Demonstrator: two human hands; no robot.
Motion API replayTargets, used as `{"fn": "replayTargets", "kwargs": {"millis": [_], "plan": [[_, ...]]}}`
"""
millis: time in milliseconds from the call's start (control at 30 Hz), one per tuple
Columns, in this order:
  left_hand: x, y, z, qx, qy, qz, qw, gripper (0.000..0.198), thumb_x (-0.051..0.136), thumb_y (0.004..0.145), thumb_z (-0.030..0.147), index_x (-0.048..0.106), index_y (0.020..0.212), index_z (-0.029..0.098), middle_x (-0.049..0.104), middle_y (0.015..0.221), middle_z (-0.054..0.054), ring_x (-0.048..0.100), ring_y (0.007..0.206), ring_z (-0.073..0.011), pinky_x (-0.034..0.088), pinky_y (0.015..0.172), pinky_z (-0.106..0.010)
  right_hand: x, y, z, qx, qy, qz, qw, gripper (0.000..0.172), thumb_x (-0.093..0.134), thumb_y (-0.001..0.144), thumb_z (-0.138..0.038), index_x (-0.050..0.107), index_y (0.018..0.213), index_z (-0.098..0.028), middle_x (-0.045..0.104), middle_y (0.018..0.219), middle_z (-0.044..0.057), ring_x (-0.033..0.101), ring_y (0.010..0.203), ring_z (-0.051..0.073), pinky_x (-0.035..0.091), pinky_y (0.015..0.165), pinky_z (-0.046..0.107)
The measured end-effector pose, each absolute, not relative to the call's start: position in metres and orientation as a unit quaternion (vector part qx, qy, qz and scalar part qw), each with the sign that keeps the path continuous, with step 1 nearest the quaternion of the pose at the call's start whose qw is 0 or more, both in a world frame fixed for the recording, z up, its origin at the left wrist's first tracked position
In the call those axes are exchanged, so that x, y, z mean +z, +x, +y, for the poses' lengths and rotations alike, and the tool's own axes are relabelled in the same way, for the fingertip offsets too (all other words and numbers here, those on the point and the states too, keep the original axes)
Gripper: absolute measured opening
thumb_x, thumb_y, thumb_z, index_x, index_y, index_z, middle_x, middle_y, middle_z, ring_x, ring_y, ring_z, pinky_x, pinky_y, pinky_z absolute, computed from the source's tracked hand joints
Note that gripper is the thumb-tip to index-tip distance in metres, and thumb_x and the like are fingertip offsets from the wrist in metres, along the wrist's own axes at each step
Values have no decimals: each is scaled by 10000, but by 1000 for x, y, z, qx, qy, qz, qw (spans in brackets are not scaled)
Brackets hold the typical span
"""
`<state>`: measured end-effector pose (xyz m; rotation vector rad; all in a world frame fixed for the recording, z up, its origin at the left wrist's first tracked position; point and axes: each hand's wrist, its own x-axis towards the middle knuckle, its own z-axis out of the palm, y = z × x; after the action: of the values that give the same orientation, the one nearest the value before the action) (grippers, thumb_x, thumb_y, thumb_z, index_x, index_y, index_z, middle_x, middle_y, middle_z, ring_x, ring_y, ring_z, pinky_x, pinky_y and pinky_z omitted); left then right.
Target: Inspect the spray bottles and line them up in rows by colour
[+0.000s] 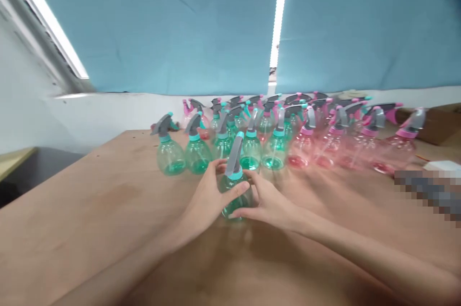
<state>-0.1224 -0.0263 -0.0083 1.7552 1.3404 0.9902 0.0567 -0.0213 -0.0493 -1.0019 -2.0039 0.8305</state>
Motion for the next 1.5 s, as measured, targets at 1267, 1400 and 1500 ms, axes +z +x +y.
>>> {"fn": "replayTargets", "kwargs": {"millis": [1267,1400,1500], "plan": [[9,12,3,413,738,384,369,190,541,748,250,572,935,265,542,690,40,556,646,-166,462,653,-296,-81,193,-30,273,-347,-840,314,921,798,688,-497,348,1439,-213,472,1418,156,433,1316,327,363,1086,475],[8,10,3,417,730,398,367,83,543,729,274,539,808,248,520,667,30,557,656,-178,440,620,-298,-86,197,-27,245,-384,-844,282,908,736,726,-569,359,1457,-184,410,1477,188,364,1368,353,326,1106,527],[9,8,4,413,742,379,367,72,534,726,252,517,794,234,472,639,38,513,614,-160,401,585,-287,-89,201,-24,219,-425,-846,237,929,667,740,-655,386,1453,-128,355,1509,211,312,1394,365,300,1119,536]]}}
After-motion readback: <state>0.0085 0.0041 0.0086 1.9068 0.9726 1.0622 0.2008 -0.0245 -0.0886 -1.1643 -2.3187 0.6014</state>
